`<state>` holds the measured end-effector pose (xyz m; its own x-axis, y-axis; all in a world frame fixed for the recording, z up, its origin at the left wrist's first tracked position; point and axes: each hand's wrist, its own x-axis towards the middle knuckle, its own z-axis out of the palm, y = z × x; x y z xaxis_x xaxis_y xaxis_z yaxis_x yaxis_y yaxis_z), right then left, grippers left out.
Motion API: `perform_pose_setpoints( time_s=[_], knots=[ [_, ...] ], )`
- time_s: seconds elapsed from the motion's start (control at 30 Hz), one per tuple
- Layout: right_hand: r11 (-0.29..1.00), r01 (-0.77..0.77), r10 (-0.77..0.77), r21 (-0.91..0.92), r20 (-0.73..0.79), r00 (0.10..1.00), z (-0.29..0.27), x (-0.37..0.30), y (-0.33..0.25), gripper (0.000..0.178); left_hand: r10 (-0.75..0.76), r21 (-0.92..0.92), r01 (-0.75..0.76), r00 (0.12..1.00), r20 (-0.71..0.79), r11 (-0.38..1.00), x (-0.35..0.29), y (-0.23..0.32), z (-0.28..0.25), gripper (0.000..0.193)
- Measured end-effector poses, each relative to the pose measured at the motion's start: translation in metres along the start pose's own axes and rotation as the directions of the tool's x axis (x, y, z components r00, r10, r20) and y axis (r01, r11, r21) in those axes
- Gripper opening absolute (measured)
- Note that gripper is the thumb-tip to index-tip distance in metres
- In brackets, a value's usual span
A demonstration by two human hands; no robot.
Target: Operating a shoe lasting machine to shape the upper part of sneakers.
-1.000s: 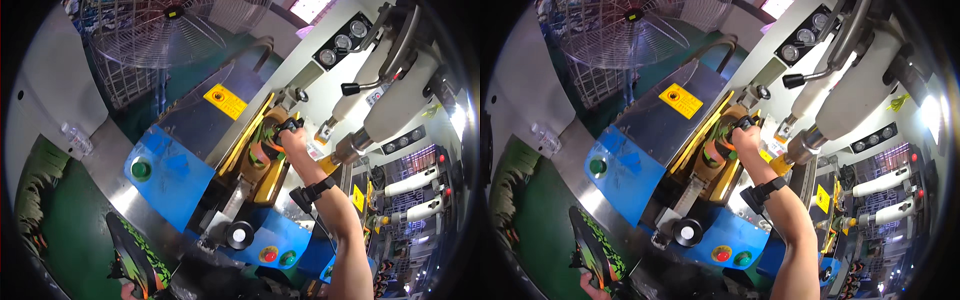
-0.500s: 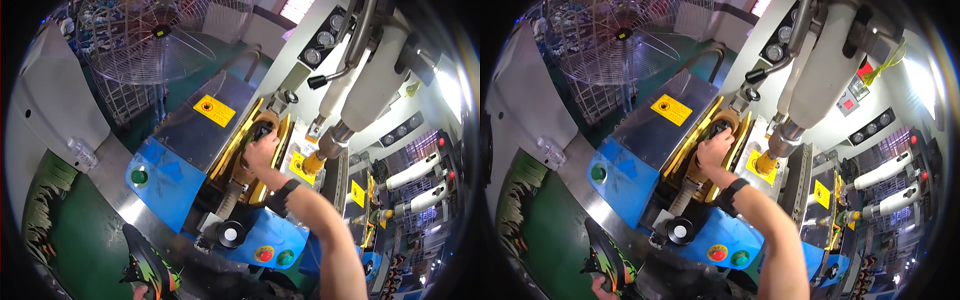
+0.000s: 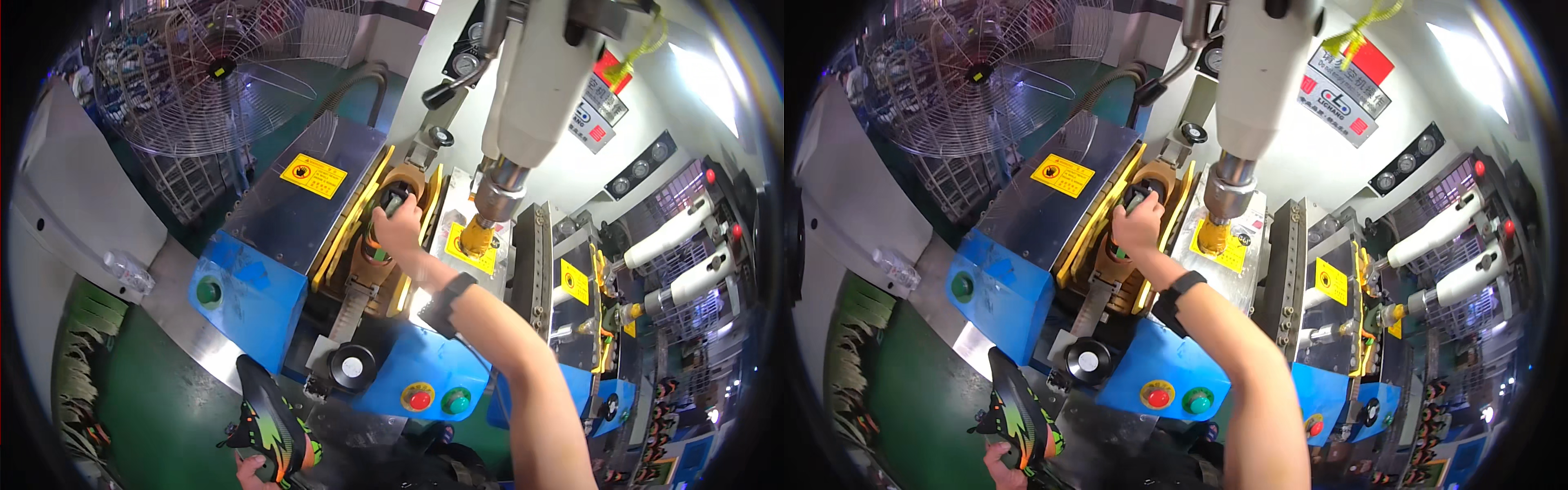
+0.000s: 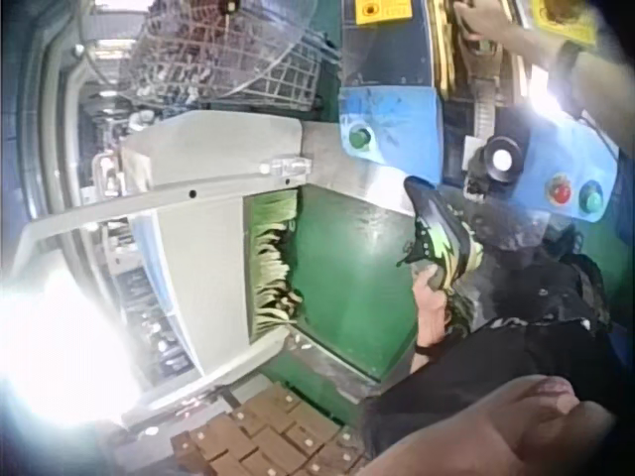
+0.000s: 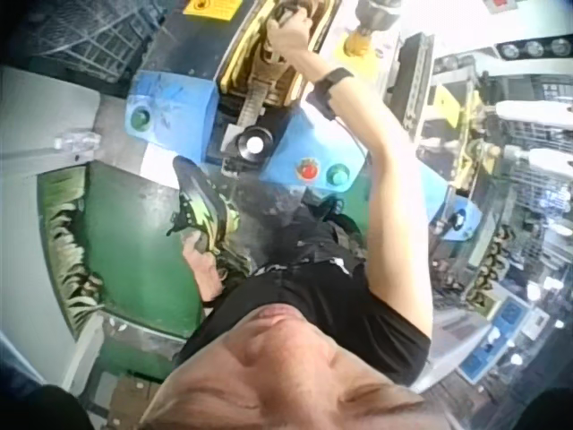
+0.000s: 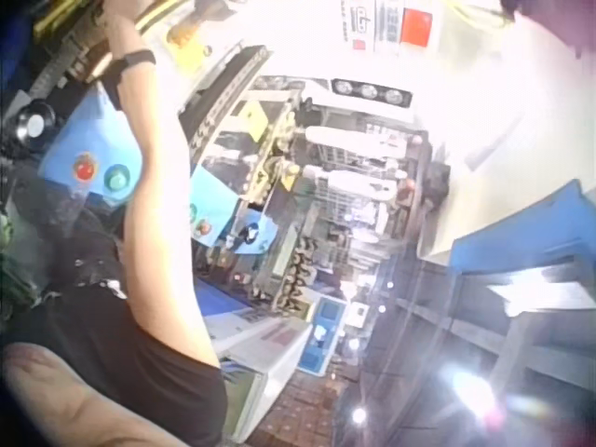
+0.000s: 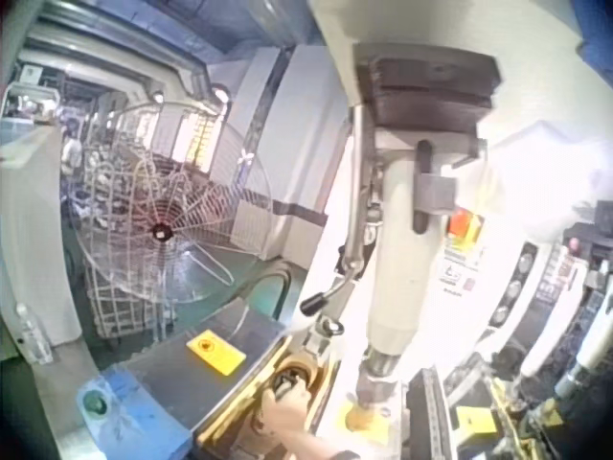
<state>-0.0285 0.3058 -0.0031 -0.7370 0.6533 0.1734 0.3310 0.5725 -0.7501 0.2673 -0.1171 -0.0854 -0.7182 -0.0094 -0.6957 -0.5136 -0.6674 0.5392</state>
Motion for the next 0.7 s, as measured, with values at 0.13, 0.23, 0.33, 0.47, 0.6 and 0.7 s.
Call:
perform_pose_setpoints(
  time_s=[0.13, 0.23, 0.33, 0.47, 0.6, 0.7],
  knots=[
    [0.907, 0.418, -0.389, -0.048, 0.285, 0.876, -0.056, -0.094, -0.012, 0.065, 0.170, -0.036, -0.168, 0.983, 0.071, 0.985, -0.026, 0.015, 0.049, 0.058],
    [0.694, 0.711, -0.576, -0.118, 0.502, 0.645, -0.136, -0.194, -0.033, 0.073, 0.424, 0.287, -0.438, 0.899, 0.110, 0.852, -0.030, 0.011, 0.009, 0.063],
    [0.755, 0.597, -0.505, -0.271, 0.341, 0.793, -0.187, -0.262, 0.040, 0.080, 0.219, -0.045, -0.216, 0.973, 0.072, 0.975, -0.053, 0.024, 0.056, 0.062],
    [0.711, 0.588, -0.273, -0.385, 0.620, 0.736, -0.193, -0.291, 0.070, 0.074, 0.227, -0.139, -0.219, 0.973, 0.049, 0.966, -0.066, -0.003, 0.042, 0.043],
    [0.875, 0.456, -0.319, -0.164, 0.514, 0.796, -0.211, -0.319, 0.065, 0.067, 0.259, -0.161, -0.244, 0.963, 0.079, 0.956, -0.121, -0.028, 0.037, 0.055],
    [0.922, 0.323, -0.386, 0.212, 0.492, 0.780, -0.230, -0.362, 0.100, 0.053, 0.288, -0.163, -0.280, 0.957, 0.028, 0.946, -0.168, -0.042, 0.027, 0.058]
  ],
)
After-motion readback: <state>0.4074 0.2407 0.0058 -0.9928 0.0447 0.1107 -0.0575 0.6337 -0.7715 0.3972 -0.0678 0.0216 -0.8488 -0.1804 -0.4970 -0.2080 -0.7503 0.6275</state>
